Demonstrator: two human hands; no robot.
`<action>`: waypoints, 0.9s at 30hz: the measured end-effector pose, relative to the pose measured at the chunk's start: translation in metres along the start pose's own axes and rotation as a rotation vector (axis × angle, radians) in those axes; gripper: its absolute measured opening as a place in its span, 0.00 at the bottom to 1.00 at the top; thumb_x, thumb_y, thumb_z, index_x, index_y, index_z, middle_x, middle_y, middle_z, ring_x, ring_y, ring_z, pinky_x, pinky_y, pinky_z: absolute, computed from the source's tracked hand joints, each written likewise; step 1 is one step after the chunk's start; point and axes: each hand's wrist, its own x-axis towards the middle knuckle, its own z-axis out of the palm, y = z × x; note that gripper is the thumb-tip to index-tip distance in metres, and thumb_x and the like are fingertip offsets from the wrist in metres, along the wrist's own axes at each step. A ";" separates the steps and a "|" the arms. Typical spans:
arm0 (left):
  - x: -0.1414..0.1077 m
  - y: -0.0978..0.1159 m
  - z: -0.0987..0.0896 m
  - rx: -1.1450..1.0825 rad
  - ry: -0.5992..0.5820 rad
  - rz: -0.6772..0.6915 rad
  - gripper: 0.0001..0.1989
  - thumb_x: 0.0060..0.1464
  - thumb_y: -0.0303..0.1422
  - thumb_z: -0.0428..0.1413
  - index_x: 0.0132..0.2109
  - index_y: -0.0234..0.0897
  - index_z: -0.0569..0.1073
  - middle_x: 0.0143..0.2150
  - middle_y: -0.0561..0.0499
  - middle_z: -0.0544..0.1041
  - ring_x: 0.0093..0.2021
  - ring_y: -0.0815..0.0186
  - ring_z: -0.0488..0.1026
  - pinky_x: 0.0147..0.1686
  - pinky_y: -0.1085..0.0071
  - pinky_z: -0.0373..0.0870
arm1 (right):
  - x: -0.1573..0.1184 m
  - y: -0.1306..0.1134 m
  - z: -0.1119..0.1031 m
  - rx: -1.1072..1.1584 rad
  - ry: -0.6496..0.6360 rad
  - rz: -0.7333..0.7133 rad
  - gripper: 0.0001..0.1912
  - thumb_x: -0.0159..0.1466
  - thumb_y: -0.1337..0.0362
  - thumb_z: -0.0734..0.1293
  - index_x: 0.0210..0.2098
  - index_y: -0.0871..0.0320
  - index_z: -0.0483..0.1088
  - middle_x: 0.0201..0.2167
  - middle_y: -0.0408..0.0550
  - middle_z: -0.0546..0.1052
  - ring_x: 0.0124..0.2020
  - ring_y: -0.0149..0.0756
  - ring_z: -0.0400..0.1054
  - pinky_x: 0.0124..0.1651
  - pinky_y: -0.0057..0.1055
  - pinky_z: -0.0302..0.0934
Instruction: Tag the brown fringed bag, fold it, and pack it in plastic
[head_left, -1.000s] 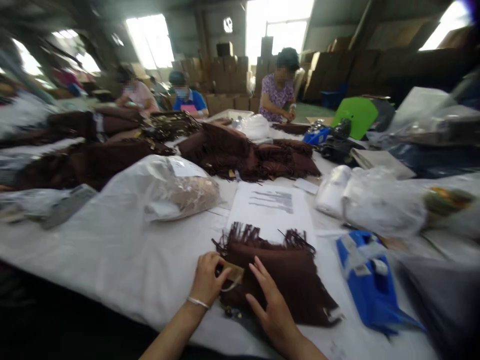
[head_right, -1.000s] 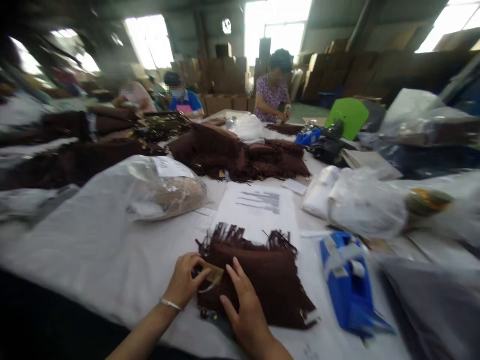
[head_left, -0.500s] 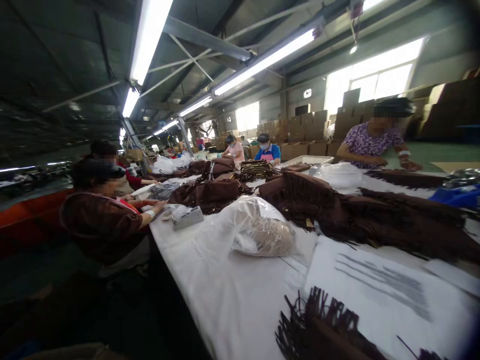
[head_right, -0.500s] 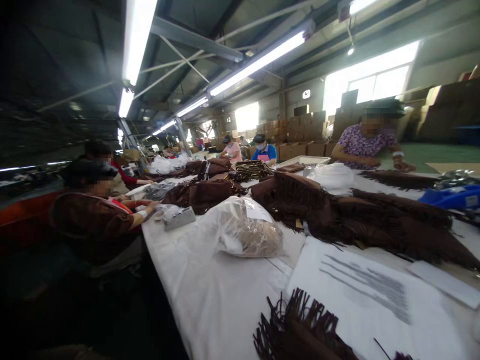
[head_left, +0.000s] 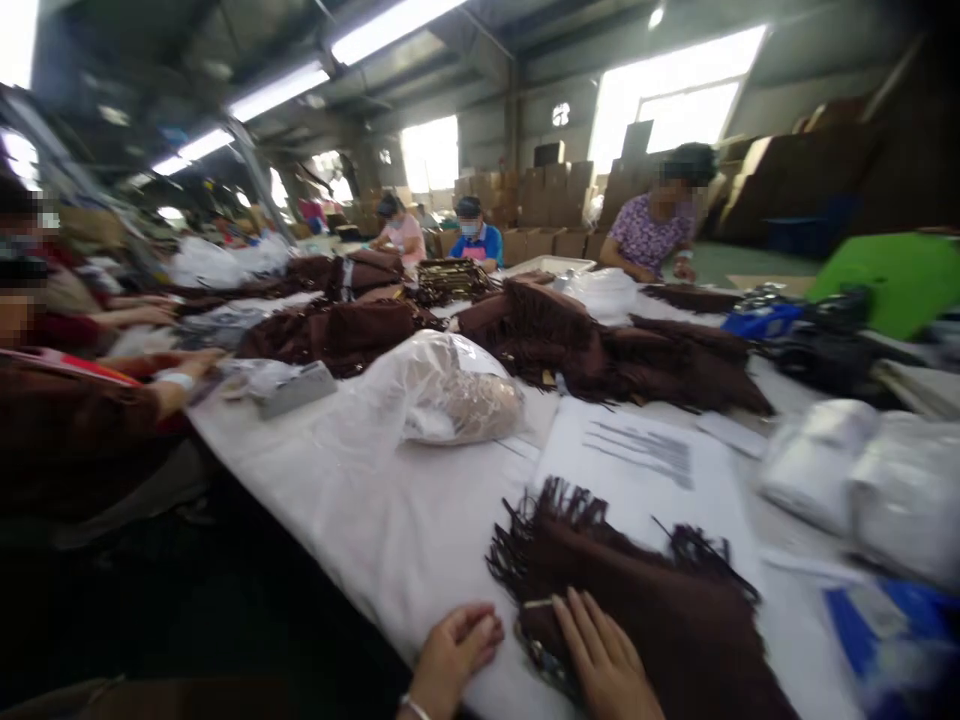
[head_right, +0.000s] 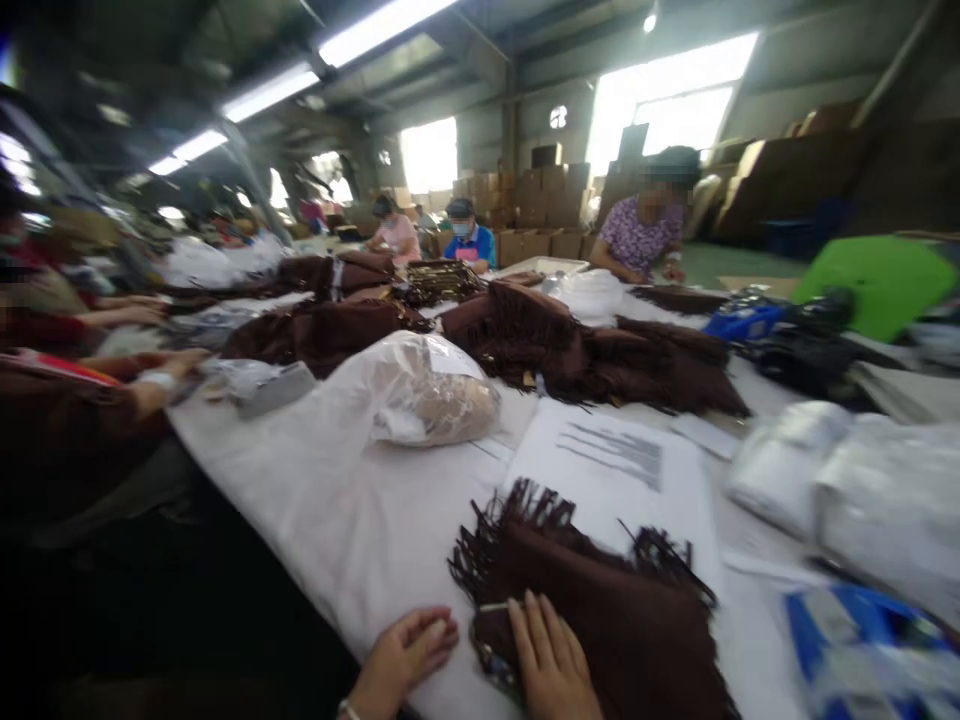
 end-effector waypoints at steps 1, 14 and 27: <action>0.001 0.000 0.001 -0.043 -0.011 -0.029 0.38 0.33 0.57 0.63 0.45 0.33 0.73 0.48 0.37 0.76 0.49 0.53 0.74 0.53 0.60 0.68 | 0.002 0.003 -0.004 -0.067 -0.061 -0.006 0.40 0.54 0.81 0.55 0.63 0.46 0.53 0.57 0.45 0.68 0.55 0.45 0.65 0.50 0.44 0.66; 0.013 0.021 0.059 -0.699 -0.513 -0.201 0.27 0.59 0.48 0.49 0.55 0.30 0.69 0.54 0.40 0.73 0.56 0.54 0.68 0.60 0.56 0.58 | 0.034 -0.011 -0.056 0.052 -0.325 0.092 0.42 0.46 0.82 0.52 0.61 0.63 0.57 0.59 0.55 0.66 0.58 0.38 0.62 0.55 0.40 0.64; 0.063 0.043 0.068 0.171 -0.207 0.327 0.24 0.57 0.38 0.52 0.58 0.33 0.65 0.60 0.41 0.66 0.63 0.55 0.57 0.64 0.55 0.50 | 0.001 -0.019 -0.020 -0.038 -0.375 -0.001 0.32 0.59 0.81 0.56 0.62 0.61 0.56 0.60 0.55 0.63 0.60 0.45 0.58 0.57 0.43 0.62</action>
